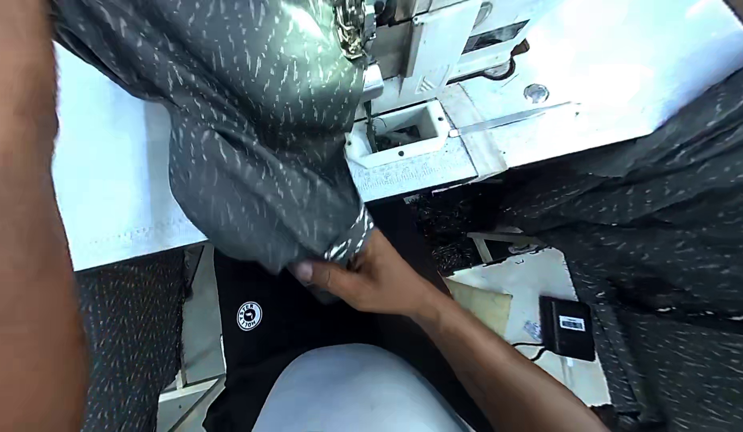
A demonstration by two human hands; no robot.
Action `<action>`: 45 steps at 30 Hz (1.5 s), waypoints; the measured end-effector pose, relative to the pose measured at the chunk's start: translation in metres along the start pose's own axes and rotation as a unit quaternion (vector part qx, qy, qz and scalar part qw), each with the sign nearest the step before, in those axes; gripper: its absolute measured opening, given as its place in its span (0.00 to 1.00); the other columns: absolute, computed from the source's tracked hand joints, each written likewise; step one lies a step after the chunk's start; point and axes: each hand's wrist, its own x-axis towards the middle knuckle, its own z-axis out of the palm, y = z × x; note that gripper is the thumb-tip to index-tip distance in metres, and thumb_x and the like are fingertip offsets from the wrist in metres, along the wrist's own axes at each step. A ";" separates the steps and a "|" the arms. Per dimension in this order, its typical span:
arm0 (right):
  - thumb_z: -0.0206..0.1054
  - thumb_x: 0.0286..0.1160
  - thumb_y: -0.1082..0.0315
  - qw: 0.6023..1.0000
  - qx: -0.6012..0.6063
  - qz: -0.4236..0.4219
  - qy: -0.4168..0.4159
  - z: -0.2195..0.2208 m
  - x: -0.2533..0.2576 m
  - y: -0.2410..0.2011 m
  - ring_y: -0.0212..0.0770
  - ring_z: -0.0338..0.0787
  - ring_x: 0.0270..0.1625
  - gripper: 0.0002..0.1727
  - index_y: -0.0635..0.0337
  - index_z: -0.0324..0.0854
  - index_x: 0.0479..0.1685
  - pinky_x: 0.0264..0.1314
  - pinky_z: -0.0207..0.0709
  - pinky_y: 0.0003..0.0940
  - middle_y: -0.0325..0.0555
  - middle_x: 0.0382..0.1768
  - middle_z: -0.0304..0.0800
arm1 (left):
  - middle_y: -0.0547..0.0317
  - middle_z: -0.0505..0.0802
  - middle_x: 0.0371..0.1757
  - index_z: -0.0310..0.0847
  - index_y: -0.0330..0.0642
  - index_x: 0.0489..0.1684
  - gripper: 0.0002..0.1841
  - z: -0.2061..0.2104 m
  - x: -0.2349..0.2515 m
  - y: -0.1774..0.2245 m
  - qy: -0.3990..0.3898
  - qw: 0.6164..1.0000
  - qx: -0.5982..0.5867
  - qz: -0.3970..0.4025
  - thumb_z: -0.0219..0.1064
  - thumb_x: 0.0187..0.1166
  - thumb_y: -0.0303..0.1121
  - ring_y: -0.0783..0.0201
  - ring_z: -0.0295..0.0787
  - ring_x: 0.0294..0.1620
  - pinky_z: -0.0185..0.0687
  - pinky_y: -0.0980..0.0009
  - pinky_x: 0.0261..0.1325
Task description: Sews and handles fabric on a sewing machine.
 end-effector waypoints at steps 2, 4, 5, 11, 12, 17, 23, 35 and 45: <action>0.73 0.78 0.64 0.986 -0.040 0.142 -0.074 -0.006 -0.034 0.017 0.29 0.93 0.42 0.11 0.64 0.88 0.48 0.49 0.90 0.30 0.41 0.39 0.95 | 0.44 0.81 0.75 0.64 0.41 0.83 0.37 -0.004 -0.047 0.020 -0.101 0.989 0.097 -0.041 0.56 0.86 0.61 0.55 0.85 0.66 0.80 0.50 0.69; 0.73 0.78 0.56 0.942 -0.101 0.287 -0.140 -0.014 -0.056 0.038 0.32 0.94 0.44 0.20 0.60 0.84 0.60 0.52 0.90 0.36 0.42 0.44 0.94 | 0.35 0.81 0.73 0.64 0.39 0.83 0.44 0.021 -0.084 0.009 -0.155 0.972 0.129 -0.120 0.56 0.80 0.69 0.36 0.85 0.65 0.79 0.29 0.63; 0.73 0.77 0.54 0.925 -0.135 0.321 -0.152 -0.011 -0.063 0.043 0.36 0.93 0.41 0.21 0.60 0.85 0.59 0.51 0.89 0.40 0.44 0.42 0.94 | 0.29 0.82 0.71 0.68 0.35 0.79 0.45 0.034 -0.096 -0.001 -0.174 0.961 0.164 -0.142 0.57 0.78 0.70 0.29 0.83 0.65 0.75 0.23 0.62; 0.69 0.77 0.65 0.917 -0.324 0.232 0.017 -0.017 -0.063 0.048 0.38 0.91 0.35 0.07 0.54 0.89 0.48 0.39 0.89 0.43 0.39 0.36 0.92 | 0.43 0.88 0.36 0.83 0.34 0.42 0.20 0.053 -0.117 -0.006 -0.054 0.993 0.085 -0.056 0.62 0.86 0.47 0.48 0.86 0.37 0.80 0.43 0.43; 0.69 0.78 0.64 0.918 -0.328 0.208 0.075 -0.019 -0.065 0.039 0.36 0.90 0.32 0.08 0.54 0.88 0.49 0.35 0.89 0.40 0.38 0.36 0.92 | 0.59 0.89 0.39 0.84 0.41 0.46 0.14 0.046 -0.128 -0.003 -0.022 0.996 -0.045 -0.074 0.62 0.87 0.43 0.64 0.87 0.41 0.86 0.58 0.49; 0.74 0.72 0.44 0.869 -0.430 0.099 0.223 -0.029 -0.018 -0.015 0.40 0.89 0.30 0.30 0.63 0.84 0.56 0.28 0.83 0.41 0.47 0.41 0.92 | 0.61 0.91 0.62 0.80 0.51 0.65 0.21 0.034 -0.197 0.006 -0.044 0.740 -0.656 -0.143 0.41 0.92 0.43 0.61 0.86 0.69 0.79 0.53 0.76; 0.65 0.71 0.71 0.891 -0.371 0.048 0.258 -0.034 0.034 -0.023 0.32 0.87 0.26 0.06 0.57 0.88 0.37 0.24 0.79 0.31 0.37 0.25 0.88 | 0.55 0.93 0.59 0.83 0.45 0.62 0.17 0.004 -0.215 0.004 0.052 0.776 -0.626 -0.056 0.60 0.84 0.43 0.57 0.89 0.66 0.81 0.50 0.74; 0.69 0.74 0.53 0.938 -0.305 0.057 0.156 -0.046 0.048 -0.009 0.47 0.82 0.71 0.16 0.57 0.92 0.40 0.69 0.80 0.45 0.58 0.67 0.82 | 0.63 0.89 0.65 0.74 0.54 0.70 0.30 0.014 -0.158 0.012 -0.032 0.734 -0.655 -0.178 0.26 0.95 0.52 0.64 0.84 0.71 0.79 0.56 0.76; 0.72 0.77 0.56 0.971 -0.200 0.131 0.029 -0.016 -0.067 0.008 0.29 0.91 0.39 0.13 0.56 0.91 0.32 0.44 0.88 0.33 0.37 0.34 0.93 | 0.68 0.93 0.58 0.80 0.59 0.64 0.27 0.007 -0.160 0.009 -0.097 0.791 -0.538 -0.274 0.31 0.96 0.51 0.67 0.89 0.63 0.86 0.60 0.68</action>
